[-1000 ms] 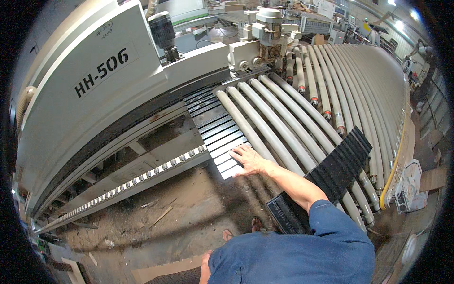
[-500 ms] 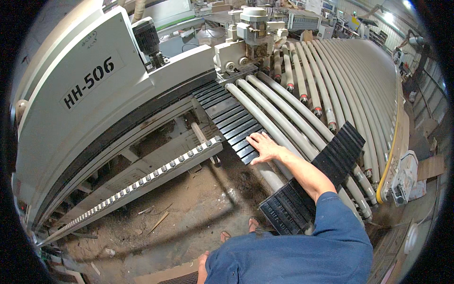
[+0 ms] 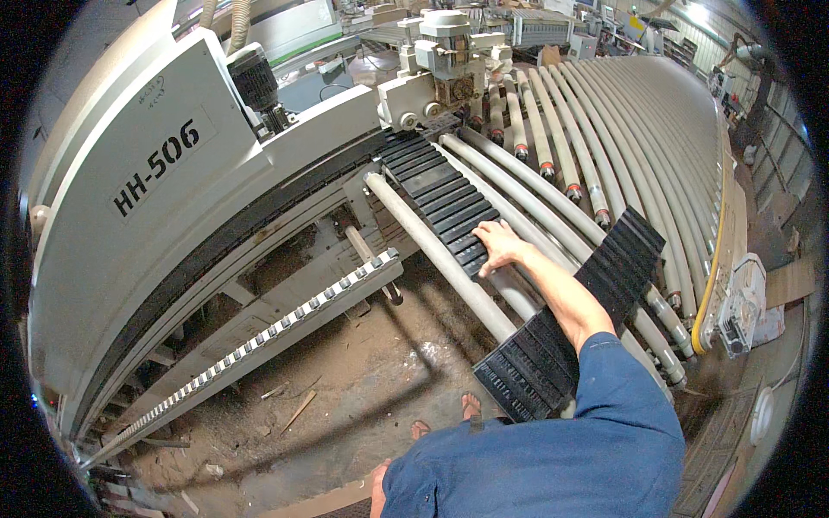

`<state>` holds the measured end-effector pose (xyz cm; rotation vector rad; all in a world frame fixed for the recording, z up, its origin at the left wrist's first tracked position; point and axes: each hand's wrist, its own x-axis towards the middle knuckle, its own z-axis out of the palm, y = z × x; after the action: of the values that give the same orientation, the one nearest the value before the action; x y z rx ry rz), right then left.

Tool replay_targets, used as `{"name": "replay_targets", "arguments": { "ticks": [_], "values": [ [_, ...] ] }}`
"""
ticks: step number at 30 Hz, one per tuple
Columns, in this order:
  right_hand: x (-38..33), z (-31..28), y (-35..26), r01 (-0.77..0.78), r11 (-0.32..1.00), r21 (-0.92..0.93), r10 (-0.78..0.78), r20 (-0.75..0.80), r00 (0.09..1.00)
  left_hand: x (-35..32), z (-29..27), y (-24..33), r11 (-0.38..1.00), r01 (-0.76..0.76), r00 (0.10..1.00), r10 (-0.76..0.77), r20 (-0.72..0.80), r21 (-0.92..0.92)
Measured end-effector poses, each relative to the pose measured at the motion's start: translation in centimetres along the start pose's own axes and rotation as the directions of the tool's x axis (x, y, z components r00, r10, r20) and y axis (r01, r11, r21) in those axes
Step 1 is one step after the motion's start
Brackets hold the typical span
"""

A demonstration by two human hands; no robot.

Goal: The person repeatedly picks up black rectangular panels from a roller conveyor and stacks them on a growing pile. The person handles each panel by hand, placing it on top of the previous one.

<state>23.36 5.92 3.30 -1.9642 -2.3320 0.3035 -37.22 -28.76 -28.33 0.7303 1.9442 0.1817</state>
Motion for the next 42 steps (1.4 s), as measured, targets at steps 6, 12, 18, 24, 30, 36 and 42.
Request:
{"name": "replay_targets", "arguments": {
  "ticks": [6, 12, 18, 24, 30, 36, 42],
  "values": [
    [0.0, 4.1, -12.6, -0.035, 0.995, -0.092, 0.017, -0.192, 0.981, -2.7, -1.1, 10.8, 0.940, -0.091, 0.924, 0.203, 0.325, -0.329],
    [-2.1, 8.0, -27.4, -0.011, 0.993, 0.119, 0.020, -0.073, 0.997, -10.1, -1.6, 26.5, 0.506, 0.048, 0.688, 0.609, 0.396, -0.861],
    [-9.4, 8.3, -30.3, 0.227, 0.754, 0.616, -0.177, -0.143, 0.974, -9.3, -2.3, 29.4, 0.384, 0.145, 0.611, 0.691, 0.388, -0.912],
    [-9.4, 4.5, -24.9, 0.127, 0.737, 0.664, 0.356, -0.540, 0.762, -18.3, -5.1, 30.6, 0.461, -0.291, 0.663, 0.729, 0.170, -0.839],
    [-10.4, -2.6, -15.6, 0.378, -0.567, 0.732, 0.653, 0.120, 0.748, -23.8, -6.5, 34.3, -0.016, -0.981, -0.047, 0.986, 0.158, -0.193],
    [-15.6, 0.2, -11.8, 0.325, -0.460, 0.827, 0.732, 0.146, 0.666, -26.2, -5.7, 34.3, -0.405, -0.910, -0.332, 0.840, 0.429, 0.090],
    [-23.6, -0.2, -10.5, 0.570, -0.390, 0.724, 0.841, 0.027, 0.541, -27.2, -3.0, 35.8, -0.556, -0.804, -0.330, 0.713, 0.619, 0.211]
  ]
}}
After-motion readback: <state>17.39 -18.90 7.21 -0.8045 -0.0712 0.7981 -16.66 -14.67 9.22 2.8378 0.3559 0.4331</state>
